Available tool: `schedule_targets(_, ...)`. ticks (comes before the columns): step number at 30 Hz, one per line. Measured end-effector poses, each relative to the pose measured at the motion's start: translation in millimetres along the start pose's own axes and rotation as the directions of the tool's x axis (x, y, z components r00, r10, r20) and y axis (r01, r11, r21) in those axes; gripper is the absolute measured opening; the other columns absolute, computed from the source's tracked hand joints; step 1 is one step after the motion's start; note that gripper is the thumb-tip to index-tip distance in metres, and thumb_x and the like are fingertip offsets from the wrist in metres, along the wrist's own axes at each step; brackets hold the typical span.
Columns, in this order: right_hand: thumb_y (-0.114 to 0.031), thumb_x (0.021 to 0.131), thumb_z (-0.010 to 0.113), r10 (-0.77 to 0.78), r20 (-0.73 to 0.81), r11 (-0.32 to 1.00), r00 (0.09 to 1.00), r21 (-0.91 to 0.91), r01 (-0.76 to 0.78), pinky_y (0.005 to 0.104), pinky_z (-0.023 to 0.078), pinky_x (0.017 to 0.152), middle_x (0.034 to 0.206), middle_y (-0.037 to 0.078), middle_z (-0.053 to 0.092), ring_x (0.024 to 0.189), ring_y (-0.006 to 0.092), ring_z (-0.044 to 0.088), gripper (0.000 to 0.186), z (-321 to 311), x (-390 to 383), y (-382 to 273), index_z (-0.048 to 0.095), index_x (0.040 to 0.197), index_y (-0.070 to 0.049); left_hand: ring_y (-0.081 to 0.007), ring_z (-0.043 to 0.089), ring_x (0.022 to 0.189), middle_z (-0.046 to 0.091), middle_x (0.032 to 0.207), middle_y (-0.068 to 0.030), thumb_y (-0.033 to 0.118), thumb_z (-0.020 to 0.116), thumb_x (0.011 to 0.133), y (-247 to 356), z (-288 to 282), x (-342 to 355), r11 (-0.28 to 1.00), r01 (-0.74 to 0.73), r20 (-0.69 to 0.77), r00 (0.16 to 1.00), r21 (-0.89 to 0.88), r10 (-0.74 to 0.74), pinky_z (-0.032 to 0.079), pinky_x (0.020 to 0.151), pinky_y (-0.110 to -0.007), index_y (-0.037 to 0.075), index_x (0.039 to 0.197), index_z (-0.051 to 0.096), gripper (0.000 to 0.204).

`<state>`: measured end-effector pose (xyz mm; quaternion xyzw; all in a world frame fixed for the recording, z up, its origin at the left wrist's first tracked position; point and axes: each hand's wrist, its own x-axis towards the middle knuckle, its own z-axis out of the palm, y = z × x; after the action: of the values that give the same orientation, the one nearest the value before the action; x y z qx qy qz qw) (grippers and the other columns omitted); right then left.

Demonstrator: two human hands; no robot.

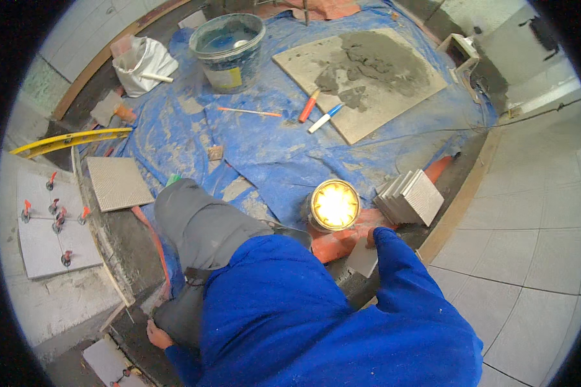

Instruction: The person applies cement to a wall using a trowel and hammer, then uses a spirit level to check alignment. They place a tile onto the cemented area and adjust its position.

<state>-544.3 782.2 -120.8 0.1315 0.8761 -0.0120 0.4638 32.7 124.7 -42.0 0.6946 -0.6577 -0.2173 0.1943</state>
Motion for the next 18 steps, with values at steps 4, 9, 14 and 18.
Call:
schedule_targets(4,-0.055,0.087,0.069,0.083,-0.181,0.996,0.980,0.030,-0.079,0.0543,0.044,0.110,0.134,0.021,0.066,0.132,0.0380,0.059,0.060,12,1,-4,0.070,0.128,-0.011,-0.0368,0.066,0.109,0.072,0.119,-0.0220,0.034,0.060,0.102,-3,1,-1,0.992,-0.128,-0.012,0.992,0.020,0.128,0.049,0.095,-0.044,-0.006,0.123,0.071,0.047)
schedule_targets(9,-0.056,0.084,0.074,0.088,-0.255,0.996,0.963,-0.007,-0.093,0.0512,0.047,0.108,0.130,0.023,0.068,0.131,0.0387,0.060,0.060,51,-3,20,0.073,0.123,-0.010,-0.0300,0.068,0.106,0.074,0.117,-0.0168,0.026,0.064,0.101,-4,-9,-6,1.000,0.013,0.015,1.000,-0.019,-0.012,0.051,0.095,-0.042,-0.003,0.116,0.074,0.034)
schedule_targets(14,-0.057,0.080,0.079,-0.020,-0.302,0.995,0.953,-0.096,-0.009,0.0480,0.050,0.107,0.126,0.025,0.070,0.130,0.0394,0.061,0.061,46,-16,11,0.076,0.117,-0.008,-0.0389,0.066,0.108,0.074,0.110,-0.0226,0.026,0.069,0.094,26,-3,-31,0.995,-0.098,-0.153,0.983,0.002,0.097,0.048,0.099,-0.045,-0.004,0.103,0.076,0.032)
schedule_targets(18,-0.034,0.093,0.069,-0.259,-0.822,0.903,0.508,-0.392,-0.175,0.0467,0.052,0.098,0.134,0.013,0.060,0.125,0.0328,0.057,0.043,-7,-27,-11,0.060,0.128,-0.011,-0.0351,0.067,0.106,0.074,0.112,-0.0217,0.024,0.067,0.095,64,-5,-49,0.983,0.004,-0.216,0.976,-0.182,-0.044,0.049,0.098,-0.040,-0.004,0.100,0.076,0.030)
